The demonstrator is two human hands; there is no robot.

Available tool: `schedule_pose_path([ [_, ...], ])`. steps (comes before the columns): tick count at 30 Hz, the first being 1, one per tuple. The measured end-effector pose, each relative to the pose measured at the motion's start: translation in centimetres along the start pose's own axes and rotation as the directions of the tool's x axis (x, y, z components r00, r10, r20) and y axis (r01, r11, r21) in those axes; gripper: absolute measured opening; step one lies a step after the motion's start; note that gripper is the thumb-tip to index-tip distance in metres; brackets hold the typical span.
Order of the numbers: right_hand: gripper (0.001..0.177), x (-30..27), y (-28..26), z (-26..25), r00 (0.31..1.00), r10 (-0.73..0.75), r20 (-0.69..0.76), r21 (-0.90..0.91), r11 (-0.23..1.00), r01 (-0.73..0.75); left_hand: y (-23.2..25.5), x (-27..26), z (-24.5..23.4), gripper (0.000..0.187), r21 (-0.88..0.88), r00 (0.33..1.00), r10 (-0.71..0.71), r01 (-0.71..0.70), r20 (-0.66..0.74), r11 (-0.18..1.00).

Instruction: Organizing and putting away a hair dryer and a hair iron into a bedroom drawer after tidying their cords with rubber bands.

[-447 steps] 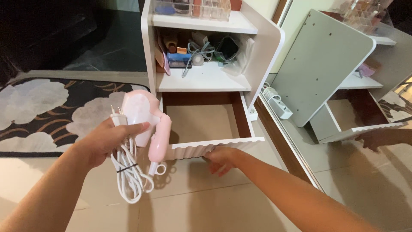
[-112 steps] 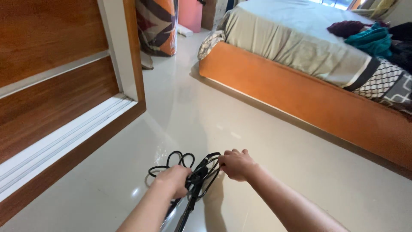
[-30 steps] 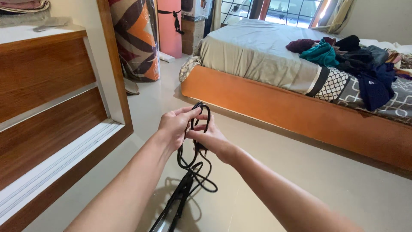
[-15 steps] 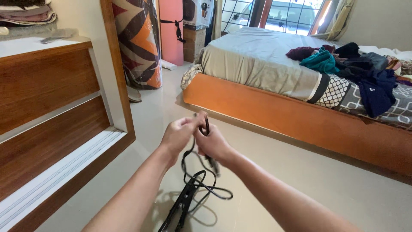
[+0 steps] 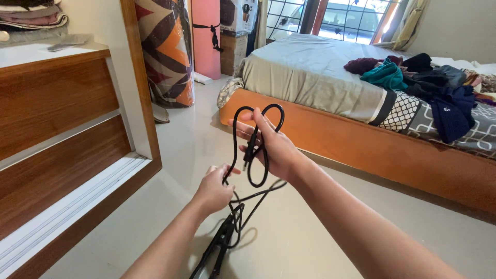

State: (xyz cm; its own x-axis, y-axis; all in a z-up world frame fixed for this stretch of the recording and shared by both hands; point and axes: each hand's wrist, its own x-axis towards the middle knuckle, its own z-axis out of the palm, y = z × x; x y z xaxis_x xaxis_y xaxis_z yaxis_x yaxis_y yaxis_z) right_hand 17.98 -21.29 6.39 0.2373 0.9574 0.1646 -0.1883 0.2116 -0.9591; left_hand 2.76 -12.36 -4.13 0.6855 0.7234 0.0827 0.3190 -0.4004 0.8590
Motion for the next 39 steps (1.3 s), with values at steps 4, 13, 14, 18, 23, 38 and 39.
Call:
schedule_pose_path([
  [4,0.043,-0.9,-1.4,0.8,0.990,0.071,-0.124,0.149,0.988,-0.052,0.0,0.2,-0.1,0.037,-0.085,0.994,-0.068,0.075,0.080,0.994],
  [13,0.046,0.5,1.6,-6.4,0.959,0.052,-0.278,0.392,0.917,0.065,0.3,-0.8,-2.8,0.043,0.178,0.982,0.049,-0.081,0.180,0.981],
  [14,0.046,0.4,1.2,-6.6,0.928,0.062,-0.368,0.358,0.930,0.080,0.4,-1.0,-3.2,0.047,0.204,0.983,0.027,-0.064,0.182,0.977],
  [18,0.048,0.1,1.4,-10.1,0.822,0.022,-0.569,0.220,0.967,0.126,-0.1,-0.1,-5.5,0.049,0.112,0.981,-0.094,0.076,0.168,0.991],
  [23,0.048,-2.3,1.3,-14.1,0.744,-0.059,-0.666,0.035,0.993,0.109,-6.7,1.9,-10.5,0.064,-0.072,0.971,-0.227,0.232,0.068,0.970],
  [38,0.050,-1.4,0.9,-12.0,0.793,-0.034,-0.608,0.026,0.998,0.063,-12.1,2.1,-11.3,0.033,0.358,0.915,-0.375,0.403,-0.147,0.843],
  [39,0.050,-1.0,0.8,-10.6,0.803,-0.027,-0.595,0.043,0.997,0.065,-8.3,1.3,-10.0,0.030,0.294,0.915,-0.384,0.402,-0.122,0.867],
])
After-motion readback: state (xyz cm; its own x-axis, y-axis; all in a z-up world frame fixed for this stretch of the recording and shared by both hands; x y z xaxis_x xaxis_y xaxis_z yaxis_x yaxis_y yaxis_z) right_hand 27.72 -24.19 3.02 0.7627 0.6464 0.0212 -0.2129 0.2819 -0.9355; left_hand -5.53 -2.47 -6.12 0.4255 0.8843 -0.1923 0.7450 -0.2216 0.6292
